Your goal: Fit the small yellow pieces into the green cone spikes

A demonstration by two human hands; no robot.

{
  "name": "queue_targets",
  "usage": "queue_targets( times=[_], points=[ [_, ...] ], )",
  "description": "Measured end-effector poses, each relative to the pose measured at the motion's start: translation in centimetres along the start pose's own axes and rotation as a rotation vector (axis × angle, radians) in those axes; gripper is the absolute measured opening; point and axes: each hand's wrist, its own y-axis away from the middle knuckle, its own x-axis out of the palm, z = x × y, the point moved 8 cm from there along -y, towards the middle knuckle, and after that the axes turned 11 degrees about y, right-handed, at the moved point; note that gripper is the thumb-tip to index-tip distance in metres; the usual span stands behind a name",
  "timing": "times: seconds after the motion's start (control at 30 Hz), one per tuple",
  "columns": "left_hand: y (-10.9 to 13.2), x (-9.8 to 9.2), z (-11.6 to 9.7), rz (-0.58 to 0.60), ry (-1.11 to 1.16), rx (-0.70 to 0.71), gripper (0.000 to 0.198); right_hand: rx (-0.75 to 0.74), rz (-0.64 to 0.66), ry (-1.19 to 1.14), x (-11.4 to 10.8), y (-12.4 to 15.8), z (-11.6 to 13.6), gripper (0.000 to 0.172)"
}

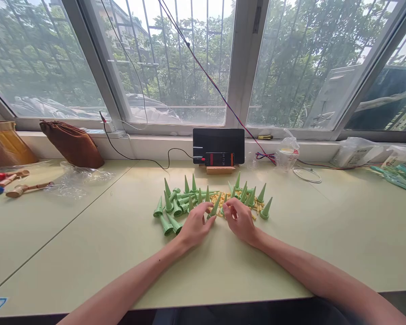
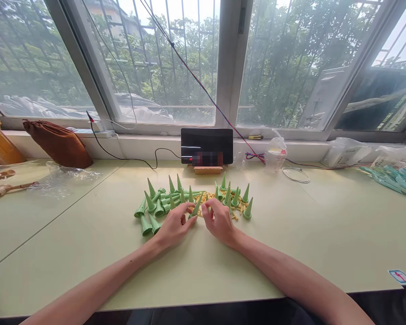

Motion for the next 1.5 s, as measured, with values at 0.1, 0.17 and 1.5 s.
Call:
queue_targets(
  times=[0.1,0.17,1.5],
  points=[
    [0.2,0.2,0.3,0.002,-0.087,0.030,0.027,-0.005,-0.003,0.030,0.0,0.0,0.0,0.021],
    [0.2,0.3,0.4,0.008,-0.120,0.034,0.025,-0.008,0.000,0.049,0.1,0.1,-0.1,0.024],
    [0.9,-0.6,-1.7,-0.146,-0.100,0.205,0.048,-0.152,0.421,0.681,1.5,-0.8,1.2,0.040]
  ],
)
